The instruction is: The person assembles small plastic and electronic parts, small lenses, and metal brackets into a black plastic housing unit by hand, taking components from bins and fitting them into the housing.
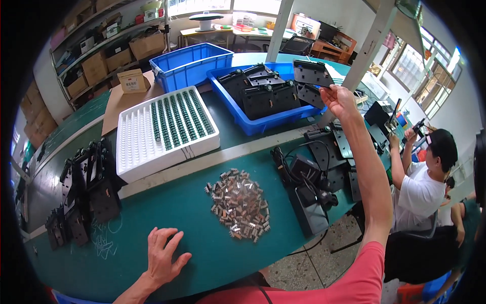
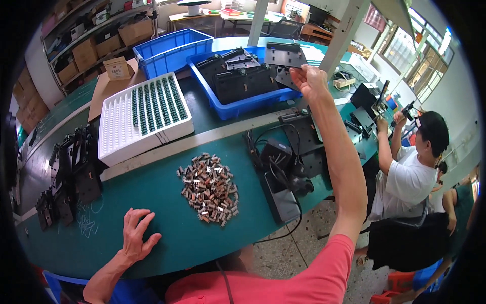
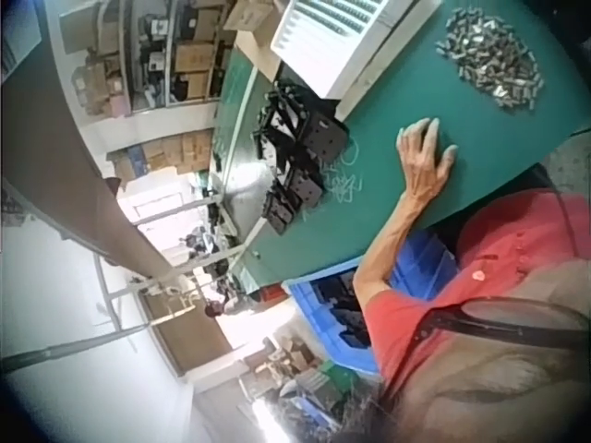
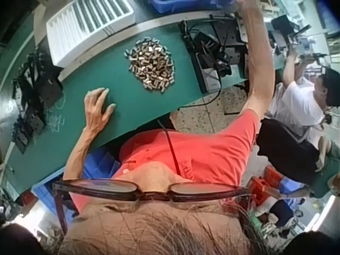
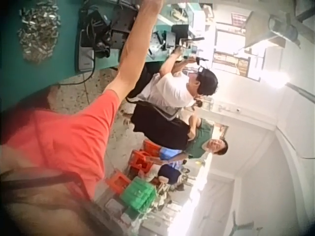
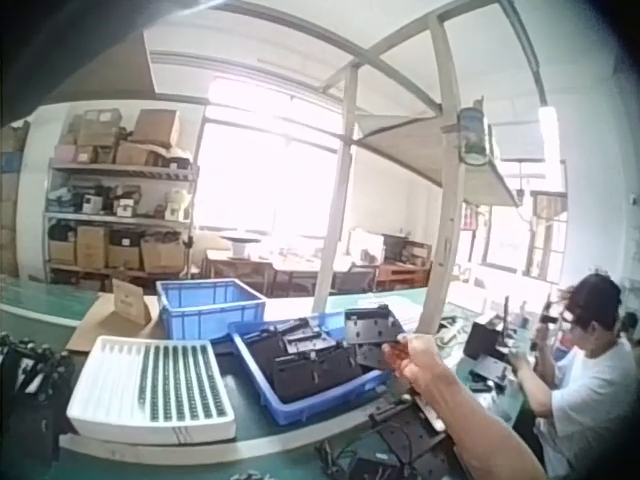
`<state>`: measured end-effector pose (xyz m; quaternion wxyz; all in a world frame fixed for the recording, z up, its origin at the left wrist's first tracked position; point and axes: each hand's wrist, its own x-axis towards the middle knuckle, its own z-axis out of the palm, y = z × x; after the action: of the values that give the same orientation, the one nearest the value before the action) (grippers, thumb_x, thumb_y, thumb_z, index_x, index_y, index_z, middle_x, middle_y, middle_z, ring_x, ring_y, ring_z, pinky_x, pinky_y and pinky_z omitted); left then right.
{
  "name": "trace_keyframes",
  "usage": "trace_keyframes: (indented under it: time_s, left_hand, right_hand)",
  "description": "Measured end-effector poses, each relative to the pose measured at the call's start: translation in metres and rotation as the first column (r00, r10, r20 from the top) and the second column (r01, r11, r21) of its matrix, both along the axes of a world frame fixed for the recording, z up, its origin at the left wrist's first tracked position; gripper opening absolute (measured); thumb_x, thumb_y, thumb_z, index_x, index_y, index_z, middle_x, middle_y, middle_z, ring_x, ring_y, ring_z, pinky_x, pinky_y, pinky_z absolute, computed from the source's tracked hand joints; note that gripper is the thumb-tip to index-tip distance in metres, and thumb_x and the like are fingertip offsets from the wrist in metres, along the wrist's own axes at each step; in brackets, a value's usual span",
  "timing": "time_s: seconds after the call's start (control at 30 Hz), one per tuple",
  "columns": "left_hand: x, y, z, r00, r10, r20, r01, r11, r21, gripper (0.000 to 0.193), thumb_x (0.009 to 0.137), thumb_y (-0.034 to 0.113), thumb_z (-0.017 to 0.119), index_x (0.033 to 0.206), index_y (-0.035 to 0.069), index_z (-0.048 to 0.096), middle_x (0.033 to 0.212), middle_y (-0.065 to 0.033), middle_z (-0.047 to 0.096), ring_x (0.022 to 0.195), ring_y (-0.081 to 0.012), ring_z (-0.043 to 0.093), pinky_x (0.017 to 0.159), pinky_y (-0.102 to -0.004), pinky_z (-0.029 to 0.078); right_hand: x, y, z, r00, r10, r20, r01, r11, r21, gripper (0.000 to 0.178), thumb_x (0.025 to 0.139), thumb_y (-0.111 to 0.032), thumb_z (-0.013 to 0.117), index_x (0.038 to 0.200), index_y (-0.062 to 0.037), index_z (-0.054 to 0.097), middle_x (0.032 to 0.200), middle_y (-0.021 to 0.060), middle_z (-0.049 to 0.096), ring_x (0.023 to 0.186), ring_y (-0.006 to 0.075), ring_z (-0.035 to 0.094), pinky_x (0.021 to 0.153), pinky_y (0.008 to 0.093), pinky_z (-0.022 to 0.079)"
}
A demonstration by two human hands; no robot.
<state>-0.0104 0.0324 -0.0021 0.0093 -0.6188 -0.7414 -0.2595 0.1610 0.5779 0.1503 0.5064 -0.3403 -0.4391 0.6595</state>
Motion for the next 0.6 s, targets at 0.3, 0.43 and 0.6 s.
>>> trace_keyframes:
  time_s: [0.3, 0.43, 0.6]
  left_hand:
    - [0.001, -0.001, 0.001, 0.999, 0.023, 0.024, -0.021, 0.997, -0.068, 0.055, 0.083, 0.041, 0.070, 0.119, 0.000, 0.060, 0.117, -0.0164, 0.055, 0.107, -0.0353, 0.055, 0.104, -0.0584, 0.033]
    - [0.005, 0.002, 0.005, 0.999, 0.034, 0.021, -0.032, 0.996, -0.085, 0.055, 0.084, 0.042, 0.069, 0.118, 0.000, 0.060, 0.117, -0.0164, 0.055, 0.107, -0.0353, 0.055, 0.104, -0.0584, 0.032]
    - [0.006, 0.003, 0.008, 0.999, 0.045, 0.023, -0.043, 0.993, -0.108, 0.055, 0.084, 0.043, 0.068, 0.118, -0.001, 0.060, 0.117, -0.0168, 0.055, 0.107, -0.0353, 0.054, 0.105, -0.0583, 0.032]
  right_hand:
    - [-0.028, 0.104, -0.064, 0.980, -0.181, 0.079, 0.188, 0.979, -0.084, 0.015, 0.095, 0.000, 0.044, 0.108, 0.0059, 0.049, 0.091, 0.0235, 0.064, 0.073, 0.0318, 0.068, 0.060, 0.0378, 0.061]
    - [-0.034, 0.132, -0.088, 0.973, -0.214, 0.086, 0.223, 0.968, -0.118, 0.016, 0.095, -0.001, 0.045, 0.110, 0.0057, 0.048, 0.093, 0.0243, 0.064, 0.074, 0.0324, 0.067, 0.061, 0.0384, 0.061]
    - [-0.026, 0.159, -0.118, 0.963, -0.251, 0.093, 0.263, 0.951, -0.160, 0.018, 0.096, -0.002, 0.045, 0.111, 0.0056, 0.047, 0.095, 0.0252, 0.063, 0.075, 0.0332, 0.067, 0.062, 0.0391, 0.062]
